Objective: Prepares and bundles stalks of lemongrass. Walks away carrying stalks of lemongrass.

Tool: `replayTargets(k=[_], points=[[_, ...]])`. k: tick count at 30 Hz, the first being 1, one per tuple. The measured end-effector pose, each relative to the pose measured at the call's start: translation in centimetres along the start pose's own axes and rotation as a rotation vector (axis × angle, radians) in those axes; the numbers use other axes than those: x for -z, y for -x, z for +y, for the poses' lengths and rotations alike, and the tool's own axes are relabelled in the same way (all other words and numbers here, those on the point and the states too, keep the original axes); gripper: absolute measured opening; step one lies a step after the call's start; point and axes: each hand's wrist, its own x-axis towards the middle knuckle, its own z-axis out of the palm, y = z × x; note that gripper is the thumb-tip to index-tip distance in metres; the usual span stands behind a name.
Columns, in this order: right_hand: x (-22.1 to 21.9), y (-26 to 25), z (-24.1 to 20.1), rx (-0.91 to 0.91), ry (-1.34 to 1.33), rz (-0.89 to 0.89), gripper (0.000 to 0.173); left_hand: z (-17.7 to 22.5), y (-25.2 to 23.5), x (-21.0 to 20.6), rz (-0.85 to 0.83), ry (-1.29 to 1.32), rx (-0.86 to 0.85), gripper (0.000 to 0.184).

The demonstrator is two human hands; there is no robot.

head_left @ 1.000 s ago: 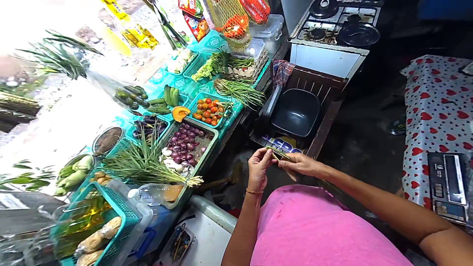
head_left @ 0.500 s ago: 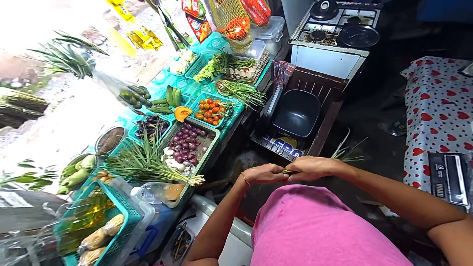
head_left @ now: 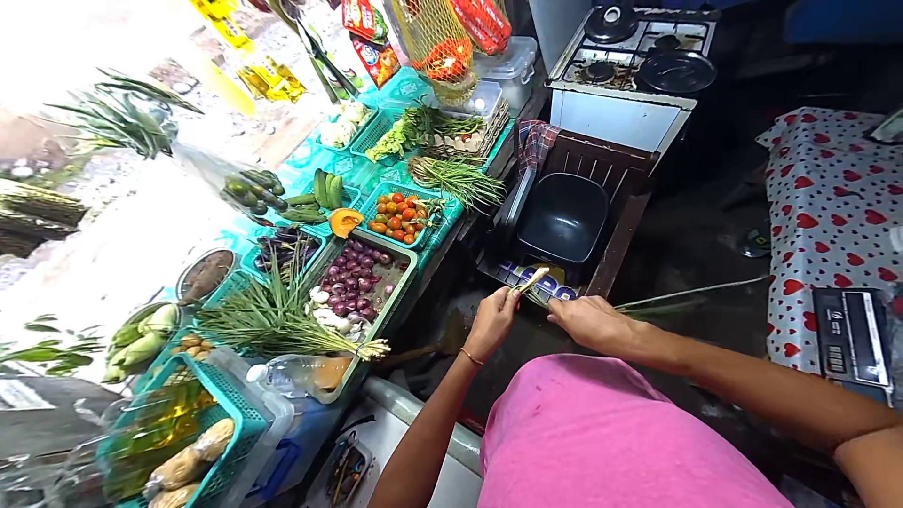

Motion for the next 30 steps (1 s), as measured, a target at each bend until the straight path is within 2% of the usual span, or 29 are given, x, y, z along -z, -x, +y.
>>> replayTargets(k=[3, 4, 6, 9, 10, 13, 16, 18, 20, 21, 23, 25, 27, 29, 30], points=[[4.1, 0.6, -1.4, 0.101, 0.139, -0.121, 0.034, 1.5, 1.1, -0.8, -0.119, -0.402, -0.08, 0.043], [5.4, 0.3, -0.8, 0.172, 0.134, -0.135, 0.033, 1.4, 1.7, -1.0, -0.136, -0.449, -0.183, 0.042], [6.9, -1.1, 2.2, 0.351, -0.007, -0.087, 0.03, 1.1, 2.6, -0.7, -0.172, -0.357, -0.388, 0.039], [6.4, -3.6, 6.7, 0.547, -0.525, -0.077, 0.021, 1.7, 3.6, 0.6, -0.175, -0.018, -0.577, 0.035], [5.4, -3.9, 7.2, 0.544, -0.757, -0.127, 0.018, 2.2, 3.9, 1.0, -0.149, 0.063, -0.604, 0.033], [1.9, -3.5, 5.8, 0.457, -1.297, -0.225, 0.025, 2.4, 3.7, 1.8, -0.008, 0.179, -0.601, 0.031], [-0.5, -3.0, 3.7, 0.359, -1.535, -0.224, 0.031, 1.7, 3.2, 1.5, 0.166, 0.204, -0.486, 0.029], [-1.2, -2.7, 2.5, 0.304, -1.391, -0.026, 0.035, 1.6, 2.8, 0.9, 0.26, 0.19, -0.381, 0.031], [-1.3, -2.4, 1.7, 0.227, -0.882, 0.221, 0.038, 1.4, 2.3, 0.2, 0.335, 0.122, -0.32, 0.032], [-0.7, -2.1, 1.2, 0.157, -0.619, 0.24, 0.041, 1.4, 2.0, -0.1, 0.363, 0.054, -0.306, 0.033], [1.4, -1.2, -0.6, 0.003, -0.245, 0.11, 0.044, 1.4, 1.7, -0.8, 0.391, -0.117, -0.293, 0.036], [3.3, -0.6, -2.1, -0.057, -0.011, 0.003, 0.041, 1.9, 1.7, -1.5, 0.39, -0.289, -0.284, 0.038], [4.6, -0.4, -2.8, 0.014, 0.159, -0.049, 0.035, 2.7, 2.0, -1.9, 0.325, -0.421, -0.254, 0.037], [6.3, -0.7, -2.6, 0.176, 0.271, -0.121, 0.028, 3.4, 2.6, -2.0, 0.174, -0.484, -0.235, 0.033], [7.1, -1.2, -2.1, 0.271, 0.287, -0.177, 0.026, 3.5, 2.8, -2.0, 0.109, -0.479, -0.283, 0.029]])
